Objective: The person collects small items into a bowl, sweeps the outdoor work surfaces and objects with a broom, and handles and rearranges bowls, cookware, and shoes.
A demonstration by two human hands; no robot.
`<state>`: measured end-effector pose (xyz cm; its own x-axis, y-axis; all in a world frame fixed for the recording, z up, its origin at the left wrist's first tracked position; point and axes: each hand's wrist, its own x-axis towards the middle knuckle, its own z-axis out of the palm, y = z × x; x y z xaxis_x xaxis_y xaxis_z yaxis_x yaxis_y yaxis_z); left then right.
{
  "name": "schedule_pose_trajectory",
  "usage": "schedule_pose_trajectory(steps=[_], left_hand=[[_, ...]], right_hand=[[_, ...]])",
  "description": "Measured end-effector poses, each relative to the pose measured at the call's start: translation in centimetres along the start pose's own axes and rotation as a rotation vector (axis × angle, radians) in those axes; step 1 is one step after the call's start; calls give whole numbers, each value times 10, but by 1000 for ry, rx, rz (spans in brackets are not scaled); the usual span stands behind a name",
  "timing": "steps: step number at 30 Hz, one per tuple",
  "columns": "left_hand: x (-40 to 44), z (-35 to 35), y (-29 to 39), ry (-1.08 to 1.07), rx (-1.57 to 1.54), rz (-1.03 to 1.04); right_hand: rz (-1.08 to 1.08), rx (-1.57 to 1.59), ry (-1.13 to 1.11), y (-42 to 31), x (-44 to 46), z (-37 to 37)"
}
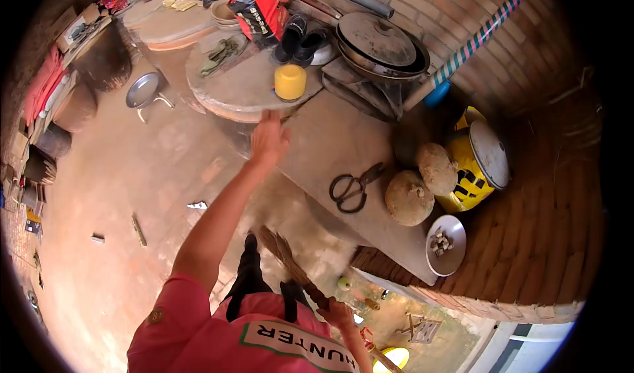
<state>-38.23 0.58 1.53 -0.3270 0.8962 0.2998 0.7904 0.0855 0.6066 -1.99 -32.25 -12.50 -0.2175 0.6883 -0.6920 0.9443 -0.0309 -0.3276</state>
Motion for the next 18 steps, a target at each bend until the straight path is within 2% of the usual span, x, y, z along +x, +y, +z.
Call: schedule_pose_trajectory(steps=[6, 9, 12, 15, 16, 18], left_hand=[[116, 26, -29, 152, -45, 112], [150, 41, -38, 71, 20, 121], [171, 45, -42, -147, 46, 60], [190, 41, -49, -179, 28, 42], [194, 38, -51, -121, 27, 39], [207, 39, -79, -204, -516, -50]], right_hand=[[145, 64, -27, -60, 27, 0], [230, 106, 2, -97, 33, 4], [296, 182, 37, -130, 35, 16], [363, 278, 65, -158, 35, 16], [363, 292, 89, -166, 36, 17], [354, 330, 121, -170, 41, 25]])
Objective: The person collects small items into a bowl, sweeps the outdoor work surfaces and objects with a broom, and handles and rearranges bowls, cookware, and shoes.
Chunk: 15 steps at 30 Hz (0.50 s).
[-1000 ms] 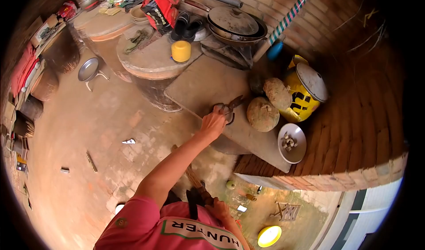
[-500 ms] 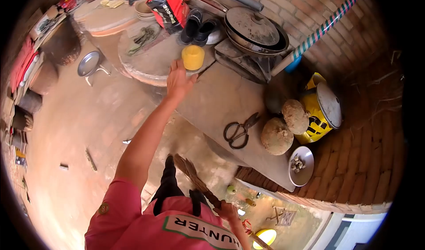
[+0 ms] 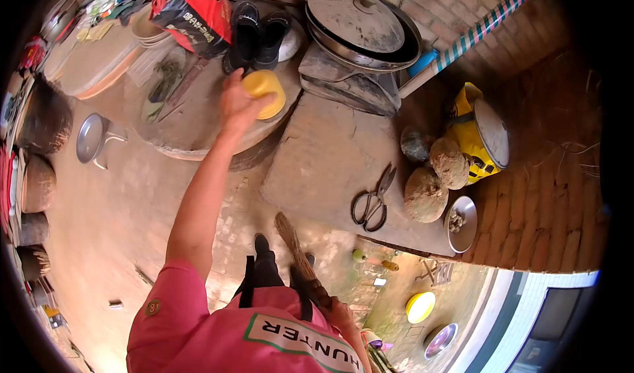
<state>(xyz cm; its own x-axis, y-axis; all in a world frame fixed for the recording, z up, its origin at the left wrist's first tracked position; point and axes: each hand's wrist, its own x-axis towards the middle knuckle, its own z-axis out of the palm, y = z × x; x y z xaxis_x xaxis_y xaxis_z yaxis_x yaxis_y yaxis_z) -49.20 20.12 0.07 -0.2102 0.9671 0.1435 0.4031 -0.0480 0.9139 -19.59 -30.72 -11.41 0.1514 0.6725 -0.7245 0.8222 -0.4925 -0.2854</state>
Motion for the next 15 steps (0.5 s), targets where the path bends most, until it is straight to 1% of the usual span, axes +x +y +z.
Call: schedule_pose_trajectory(steps=[1, 2, 5, 7, 9, 13, 15], left_hand=[[0, -8, 12, -38, -273, -32], [-6, -21, 24, -28, -219, -207], [-12, -37, 15, -300, -982, -430], [-26, -36, 26, -414, -1143, -451], [-44, -28, 45, -515, -1294, -472], [-64, -3, 70, -732, -1359, -480], [-76, 7, 79, -701, -1316, -473]], right_hand=[[-7, 20, 11, -2, 0, 3], [-2, 33, 19, -5, 1, 6], [20, 60, 32, -21, 7, -1], [50, 65, 25, -32, 9, -10], [14, 65, 39, -29, 14, -8], [-45, 33, 42, -25, 16, -20], [-85, 43, 46, -18, 19, -17]])
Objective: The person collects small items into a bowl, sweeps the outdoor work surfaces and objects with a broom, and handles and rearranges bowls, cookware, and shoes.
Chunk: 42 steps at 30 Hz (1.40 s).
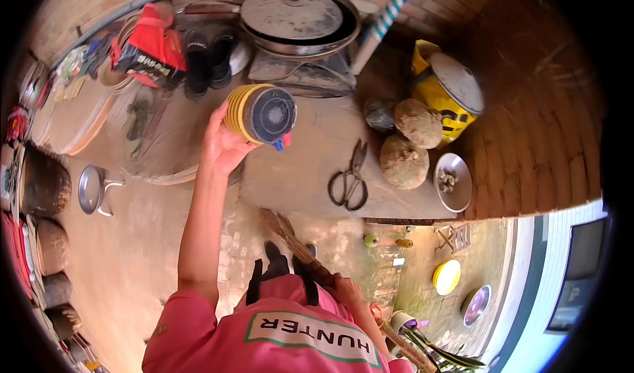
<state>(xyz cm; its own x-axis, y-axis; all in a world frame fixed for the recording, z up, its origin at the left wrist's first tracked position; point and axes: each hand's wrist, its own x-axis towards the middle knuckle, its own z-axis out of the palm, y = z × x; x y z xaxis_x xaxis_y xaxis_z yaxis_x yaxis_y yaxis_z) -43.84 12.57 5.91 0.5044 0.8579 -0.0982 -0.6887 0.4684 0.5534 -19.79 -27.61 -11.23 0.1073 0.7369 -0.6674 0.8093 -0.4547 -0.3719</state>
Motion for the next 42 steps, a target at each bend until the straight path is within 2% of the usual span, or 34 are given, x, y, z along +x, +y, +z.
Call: schedule_pose_trajectory(steps=[4, 10, 14, 21, 28, 34, 36, 39, 42], left_hand=[[1, 27, -30, 102, 148, 43], [11, 62, -64, 230, 874, 200], [20, 83, -93, 113, 995, 354], [36, 104, -115, 124, 1176, 408], [66, 145, -90, 111, 1209, 540], [170, 171, -20, 147, 1460, 967], [221, 171, 3, 212, 1735, 1084], [284, 170, 10, 334, 1918, 953], [307, 176, 1, 488, 2096, 670]], right_hand=[[23, -8, -5, 12, -5, -4], [62, 35, 4, 32, -9, -6], [44, 68, 0, 54, -10, -1], [51, 64, 8, 69, -6, -14], [44, 20, -23, 88, 14, -17], [64, 34, -39, 92, 17, -19], [92, 60, -53, 97, 21, -9], [118, 65, -23, 98, 20, -1], [157, 106, -36, 95, 19, -2]])
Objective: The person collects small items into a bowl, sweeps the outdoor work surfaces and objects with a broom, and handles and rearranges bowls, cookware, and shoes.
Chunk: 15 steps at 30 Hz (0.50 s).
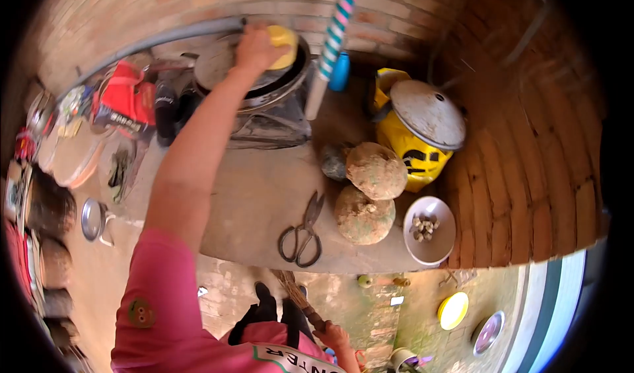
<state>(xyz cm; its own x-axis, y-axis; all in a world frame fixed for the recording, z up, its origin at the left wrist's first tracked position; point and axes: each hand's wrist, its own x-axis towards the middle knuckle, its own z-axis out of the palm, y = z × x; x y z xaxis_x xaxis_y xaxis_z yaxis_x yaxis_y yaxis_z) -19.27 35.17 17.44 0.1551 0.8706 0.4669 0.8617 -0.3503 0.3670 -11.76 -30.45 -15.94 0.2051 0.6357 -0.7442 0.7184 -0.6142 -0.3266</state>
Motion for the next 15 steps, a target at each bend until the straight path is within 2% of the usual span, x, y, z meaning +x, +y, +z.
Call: schedule_pose_trajectory(steps=[2, 3, 10, 13, 15], left_hand=[[-1, 18, -3, -16, 107, 71], [-11, 17, 0, -4, 50, 111], [-36, 20, 18, -73, -103, 18], [-45, 17, 22, -5, -121, 4], [-61, 11, 18, 66, -172, 76]], right_hand=[[12, 4, -6, 1, -1, -1], [6, 28, 9, 7, 2, 5], [-32, 10, 13, 11, 12, -12], [-50, -25, -1, 5, 16, -27], [-63, -64, -12, 0, 17, -35]])
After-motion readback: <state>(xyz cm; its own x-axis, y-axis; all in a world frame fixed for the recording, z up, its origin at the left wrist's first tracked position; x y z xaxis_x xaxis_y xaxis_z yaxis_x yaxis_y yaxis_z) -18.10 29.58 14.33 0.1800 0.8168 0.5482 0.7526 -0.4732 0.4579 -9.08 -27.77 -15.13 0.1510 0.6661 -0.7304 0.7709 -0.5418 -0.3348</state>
